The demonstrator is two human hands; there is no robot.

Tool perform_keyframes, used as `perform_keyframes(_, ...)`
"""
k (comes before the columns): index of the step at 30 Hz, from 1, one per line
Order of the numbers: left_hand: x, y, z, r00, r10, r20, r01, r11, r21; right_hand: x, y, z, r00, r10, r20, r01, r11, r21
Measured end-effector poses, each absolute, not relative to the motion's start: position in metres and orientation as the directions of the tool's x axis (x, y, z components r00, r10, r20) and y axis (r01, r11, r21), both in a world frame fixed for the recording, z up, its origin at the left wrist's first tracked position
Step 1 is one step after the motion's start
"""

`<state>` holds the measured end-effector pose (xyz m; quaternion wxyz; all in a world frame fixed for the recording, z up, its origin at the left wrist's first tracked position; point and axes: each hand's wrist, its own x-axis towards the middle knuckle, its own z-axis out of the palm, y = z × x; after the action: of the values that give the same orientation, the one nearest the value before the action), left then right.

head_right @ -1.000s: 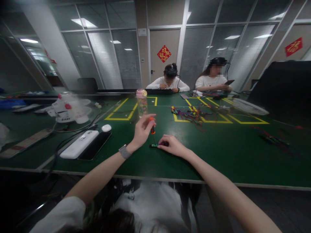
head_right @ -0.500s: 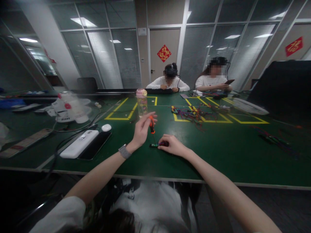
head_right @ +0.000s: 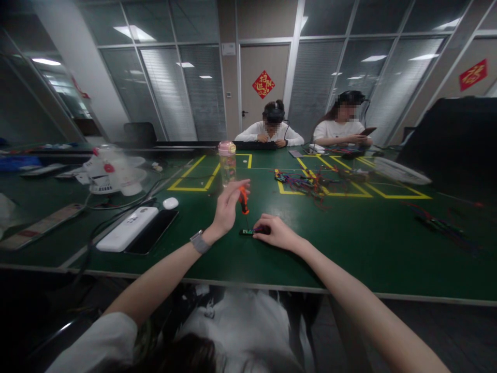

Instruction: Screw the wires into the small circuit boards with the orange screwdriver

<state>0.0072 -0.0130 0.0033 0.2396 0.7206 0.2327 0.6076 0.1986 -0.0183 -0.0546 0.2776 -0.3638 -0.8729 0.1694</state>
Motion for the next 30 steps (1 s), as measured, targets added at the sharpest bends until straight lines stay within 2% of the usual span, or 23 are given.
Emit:
perform_keyframes(4,0.0073,-0.0128,0.0031,0.158,0.634,0.757,0.001,-0.766,0.642,0.1984,-0.0189,-0.0537,-0.583,0.727,0.362,0.539,0.68,-0.497)
perform_keyframes(12,0.0089,-0.0151,0.0069,0.078,0.536,0.841,0.184,-0.837,0.516,0.1986,-0.0188,-0.0534,-0.586,0.727,0.357,0.542,0.68,-0.494)
perform_keyframes(18,0.0083,-0.0175,0.0043,0.214,0.575,0.79,0.072,-0.815,0.574,0.1982,-0.0188,-0.0535,-0.589,0.732,0.343,0.555,0.674,-0.487)
perform_keyframes(21,0.0082,-0.0177,0.0033,0.22,0.564,0.796,0.074,-0.823,0.563,0.1977,-0.0189,-0.053,-0.588,0.734,0.34,0.553,0.672,-0.492)
perform_keyframes(30,0.0093,-0.0176,0.0074,0.068,0.464,0.883,0.286,-0.857,0.428,0.1975,-0.0196,-0.0515,-0.591,0.732,0.34,0.551,0.674,-0.492)
